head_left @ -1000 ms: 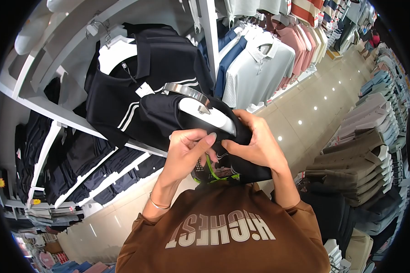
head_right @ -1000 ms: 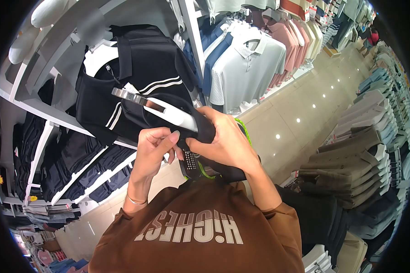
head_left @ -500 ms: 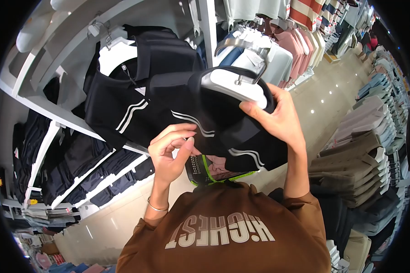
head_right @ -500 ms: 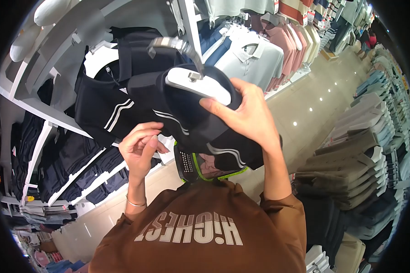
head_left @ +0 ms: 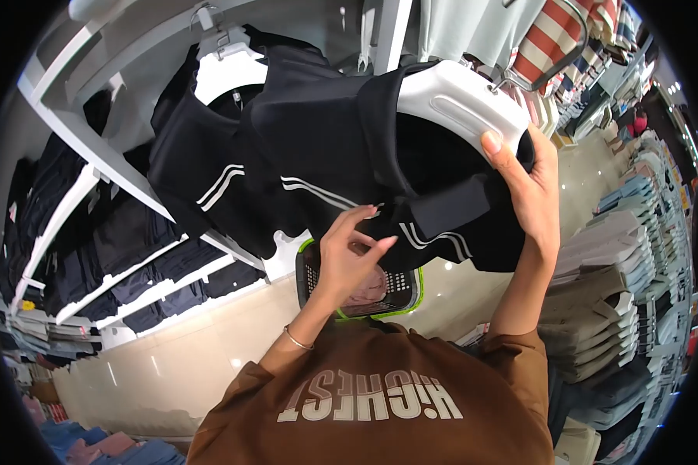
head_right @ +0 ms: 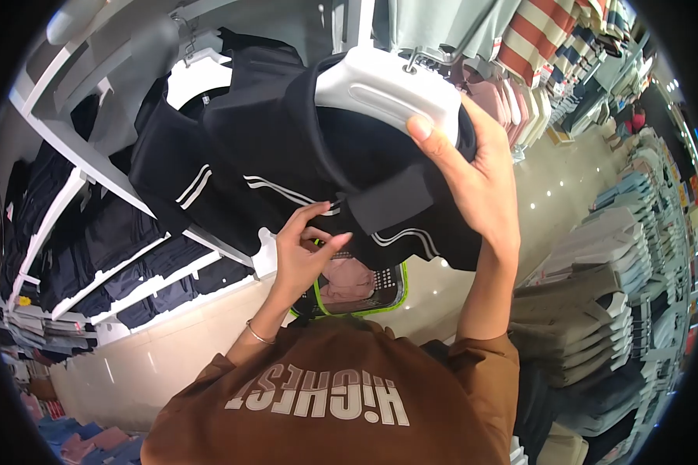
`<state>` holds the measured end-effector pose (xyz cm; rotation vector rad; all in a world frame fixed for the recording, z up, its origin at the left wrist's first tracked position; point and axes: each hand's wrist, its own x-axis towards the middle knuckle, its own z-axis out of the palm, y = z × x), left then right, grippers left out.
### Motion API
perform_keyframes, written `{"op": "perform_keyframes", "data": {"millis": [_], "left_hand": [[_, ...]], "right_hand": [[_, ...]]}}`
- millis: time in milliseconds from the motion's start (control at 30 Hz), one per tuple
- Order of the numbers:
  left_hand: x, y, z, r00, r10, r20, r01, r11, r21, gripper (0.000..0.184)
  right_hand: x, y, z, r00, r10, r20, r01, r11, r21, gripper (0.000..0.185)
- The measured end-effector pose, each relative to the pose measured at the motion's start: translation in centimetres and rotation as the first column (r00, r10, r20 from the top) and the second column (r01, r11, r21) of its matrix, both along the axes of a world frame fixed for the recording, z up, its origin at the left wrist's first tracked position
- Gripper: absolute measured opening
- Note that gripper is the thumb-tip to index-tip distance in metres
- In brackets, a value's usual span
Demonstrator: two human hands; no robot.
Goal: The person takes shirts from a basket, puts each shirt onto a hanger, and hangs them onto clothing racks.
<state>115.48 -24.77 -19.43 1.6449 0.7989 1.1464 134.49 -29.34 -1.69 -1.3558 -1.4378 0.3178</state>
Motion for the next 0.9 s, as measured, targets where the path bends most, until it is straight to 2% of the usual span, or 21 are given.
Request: {"op": "perform_keyframes", "data": {"millis": [33,133,167,267,300,400,500,600,633,733,767,867,900], "left_hand": [[0.6,-0.2,0.7,0.999,0.036,-0.005,-0.036,0.999,0.023,0.047],[2.2,0.3,1.1,0.988,0.151,-0.03,-0.15,0.988,0.028,0.065],[2.8,1.0,0.7,0.984,0.177,-0.02,-0.176,0.984,0.035,0.063],[3.9,2.9,-0.2,0.96,0.215,0.179,-0.241,0.96,0.14,0.052],[3.8,2.8,1.2,0.963,0.216,0.16,-0.231,0.97,0.08,0.047],[4.3,4.0,0.0,0.98,0.154,0.125,-0.174,0.97,0.169,0.043],[3.8,3.6,0.1,0.994,0.11,0.006,-0.109,0.966,0.237,0.041],[4.0,3.3,-0.6,0.976,0.203,0.079,-0.218,0.9,0.377,0.044],[3.9,3.1,-1.2,0.973,0.224,0.054,-0.229,0.91,0.345,0.046],[3.8,2.0,-2.7,0.963,0.262,0.067,-0.27,0.942,0.198,0.051],[3.9,1.7,-3.3,0.977,0.194,0.086,-0.198,0.98,0.035,0.052],[4.7,1.6,-3.8,0.956,0.083,0.28,-0.023,0.977,-0.21,0.061],[5.0,1.7,-3.9,0.935,0.108,0.338,-0.067,0.989,-0.132,0.057]], "right_hand": [[-0.3,-0.1,-0.1,0.999,0.006,-0.035,-0.007,0.999,-0.037,0.037],[-1.4,-0.3,-0.8,0.998,0.032,-0.06,-0.031,0.999,0.028,0.036],[-1.6,-0.6,-1.1,0.997,0.021,-0.072,-0.02,1.0,0.012,0.035],[-1.6,-1.1,-1.5,0.982,0.072,-0.175,-0.078,0.997,-0.027,0.034],[-1.7,-1.2,-1.7,0.977,0.076,-0.201,-0.075,0.997,0.012,0.034],[-1.7,-1.7,-1.7,0.961,0.068,-0.267,-0.068,0.998,0.007,0.035],[-1.3,-1.8,-1.9,0.963,0.053,-0.263,-0.047,0.998,0.028,0.036],[-0.5,-2.1,-2.1,0.964,-0.022,-0.264,0.035,0.999,0.042,0.038],[0.1,-2.5,-2.0,0.967,-0.044,-0.251,0.044,0.999,-0.007,0.04],[0.5,-2.9,-2.0,0.957,-0.053,-0.285,0.069,0.997,0.046,0.041],[0.5,-3.1,-2.3,0.941,-0.123,-0.314,0.138,0.99,0.029,0.041],[0.3,-3.2,-2.9,0.938,-0.079,-0.338,0.084,0.996,0.001,0.041],[-0.1,-3.1,-3.1,0.934,-0.052,-0.353,0.063,0.998,0.02,0.041]]}}
